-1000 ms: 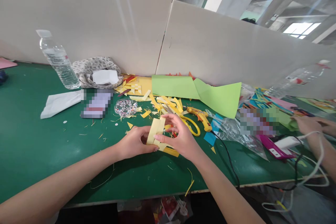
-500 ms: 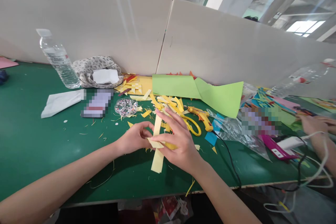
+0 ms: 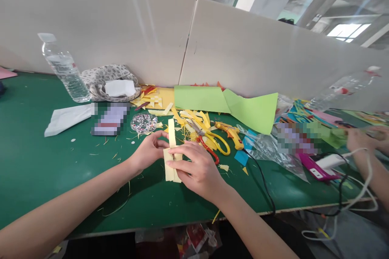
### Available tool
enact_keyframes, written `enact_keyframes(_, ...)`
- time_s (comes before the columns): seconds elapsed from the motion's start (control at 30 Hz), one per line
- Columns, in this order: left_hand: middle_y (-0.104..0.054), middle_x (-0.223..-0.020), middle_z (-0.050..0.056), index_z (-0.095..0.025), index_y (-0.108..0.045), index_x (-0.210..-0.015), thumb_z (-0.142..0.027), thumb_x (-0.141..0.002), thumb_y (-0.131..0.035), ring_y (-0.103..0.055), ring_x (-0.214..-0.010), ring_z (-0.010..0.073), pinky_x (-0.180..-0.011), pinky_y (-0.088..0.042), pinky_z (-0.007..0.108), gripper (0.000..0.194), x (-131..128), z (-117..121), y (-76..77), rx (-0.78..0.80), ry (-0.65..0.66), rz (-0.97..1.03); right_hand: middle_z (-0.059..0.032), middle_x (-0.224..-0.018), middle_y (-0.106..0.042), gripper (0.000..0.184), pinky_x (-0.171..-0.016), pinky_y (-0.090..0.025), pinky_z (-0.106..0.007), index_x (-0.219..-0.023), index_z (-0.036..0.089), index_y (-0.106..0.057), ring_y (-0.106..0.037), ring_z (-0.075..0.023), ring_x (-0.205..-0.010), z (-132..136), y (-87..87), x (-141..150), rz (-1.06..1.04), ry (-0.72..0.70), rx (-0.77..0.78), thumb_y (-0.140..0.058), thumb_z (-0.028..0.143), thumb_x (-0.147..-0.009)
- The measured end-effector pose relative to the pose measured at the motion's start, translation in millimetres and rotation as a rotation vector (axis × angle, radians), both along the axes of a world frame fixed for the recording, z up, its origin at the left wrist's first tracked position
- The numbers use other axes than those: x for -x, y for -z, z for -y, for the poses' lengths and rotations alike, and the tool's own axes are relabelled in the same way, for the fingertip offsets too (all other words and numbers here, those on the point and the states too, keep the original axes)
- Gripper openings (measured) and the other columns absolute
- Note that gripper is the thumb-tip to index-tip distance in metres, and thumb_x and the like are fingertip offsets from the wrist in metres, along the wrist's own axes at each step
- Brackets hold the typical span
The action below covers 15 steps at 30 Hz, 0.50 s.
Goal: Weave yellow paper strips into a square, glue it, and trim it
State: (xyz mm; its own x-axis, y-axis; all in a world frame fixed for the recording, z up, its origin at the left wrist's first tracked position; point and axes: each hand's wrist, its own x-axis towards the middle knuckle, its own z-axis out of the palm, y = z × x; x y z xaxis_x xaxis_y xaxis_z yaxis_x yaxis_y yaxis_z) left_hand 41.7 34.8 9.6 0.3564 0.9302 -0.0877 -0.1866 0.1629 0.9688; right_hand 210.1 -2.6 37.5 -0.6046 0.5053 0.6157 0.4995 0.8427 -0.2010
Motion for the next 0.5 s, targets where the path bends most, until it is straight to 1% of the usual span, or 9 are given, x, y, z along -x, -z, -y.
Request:
enact_keyframes(0.07,-0.066,-0.061,-0.004,-0.018,-0.047,-0.087,-0.009,-0.055,-0.068,-0.061,-0.052,0.0115,-0.048,-0.044,0.019,0.039,1,0,0.8,-0.007,0.007,0.019,-0.0035,-0.1,-0.067,0.018,-0.09,-0.044,-0.04,-0.085,0.025,-0.067,-0.061,-0.0161,-0.091,2,-0.4,2,-0.036,-0.012,0.018,-0.053,0.013,-0.081)
enact_keyframes(0.13,-0.067,-0.062,-0.003,-0.018,-0.048,-0.087,-0.011,-0.056,-0.07,-0.061,-0.052,0.0114,-0.048,-0.045,0.019,0.039,1,-1,1.8,-0.033,0.021,0.02,-0.0038,-0.095,-0.068,0.007,-0.088,-0.046,-0.039,-0.083,0.024,-0.065,-0.063,-0.0165,-0.087,4,-3.3,3,-0.126,-0.018,0.066,-0.061,0.022,-0.078)
enact_keyframes(0.17,-0.067,-0.061,-0.003,-0.018,-0.048,-0.087,-0.011,-0.056,-0.071,-0.061,-0.052,0.0116,-0.048,-0.045,0.019,0.039,1,-1,2.2,-0.049,0.028,0.01,-0.0039,-0.093,-0.067,0.006,-0.085,-0.047,-0.038,-0.082,0.024,-0.064,-0.063,-0.0169,-0.086,6,-5.4,3,-0.189,-0.012,0.103,-0.063,0.026,-0.077)
enact_keyframes(0.2,-0.066,-0.06,-0.003,-0.018,-0.049,-0.086,-0.013,-0.056,-0.072,-0.062,-0.052,0.0119,-0.049,-0.045,0.02,0.038,1,0,2.4,-0.064,0.031,-0.007,-0.0041,-0.092,-0.067,0.008,-0.082,-0.049,-0.037,-0.083,0.024,-0.063,-0.063,-0.0175,-0.086,7,-7.7,3,-0.258,0.002,0.146,-0.063,0.029,-0.077)
enact_keyframes(0.27,-0.066,-0.061,-0.003,-0.017,-0.051,-0.083,-0.015,-0.057,-0.075,-0.064,-0.054,0.0133,-0.053,-0.048,0.022,0.036,0,1,2.2,-0.076,0.043,-0.043,-0.0049,-0.095,-0.066,0.012,-0.081,-0.049,-0.036,-0.089,0.024,-0.061,-0.061,-0.0185,-0.091,7,-11.9,1,-0.413,0.052,0.235,-0.055,0.032,-0.082)
enact_keyframes(0.33,-0.069,-0.068,0.0,-0.016,-0.055,-0.083,-0.017,-0.058,-0.076,-0.066,-0.061,0.0152,-0.06,-0.052,0.026,0.033,-2,3,1.2,-0.057,0.071,-0.052,-0.006,-0.102,-0.063,0.021,-0.086,-0.047,-0.037,-0.099,0.024,-0.058,-0.059,-0.0188,-0.098,5,-14.4,-2,-0.572,0.12,0.327,-0.043,0.034,-0.088)
enact_keyframes(0.4,-0.07,-0.079,0.003,-0.015,-0.057,-0.088,-0.019,-0.06,-0.076,-0.067,-0.066,0.0157,-0.066,-0.053,0.029,0.034,-3,4,-0.2,-0.016,0.09,-0.039,-0.0071,-0.11,-0.06,0.029,-0.089,-0.045,-0.037,-0.106,0.023,-0.054,-0.057,-0.0188,-0.103,1,-14.5,-6,-0.708,0.19,0.421,-0.036,0.039,-0.09)
enact_keyframes(0.43,-0.07,-0.081,0.004,-0.014,-0.058,-0.091,-0.019,-0.061,-0.076,-0.067,-0.066,0.0154,-0.067,-0.054,0.029,0.035,-3,5,-0.9,0.002,0.089,-0.036,-0.0073,-0.112,-0.06,0.03,-0.089,-0.045,-0.037,-0.108,0.023,-0.053,-0.056,-0.0189,-0.104,-2,-13.8,-8,-0.743,0.22,0.477,-0.037,0.041,-0.09)
enact_keyframes(0.5,-0.07,-0.082,0.004,-0.014,-0.058,-0.095,-0.019,-0.061,-0.076,-0.067,-0.066,0.0148,-0.068,-0.054,0.03,0.038,-3,5,-1.7,0.016,0.08,-0.035,-0.0067,-0.11,-0.061,0.031,-0.088,-0.045,-0.037,-0.108,0.023,-0.052,-0.057,-0.0195,-0.103,-7,-11.6,-9,-0.703,0.272,0.608,-0.047,0.042,-0.085)
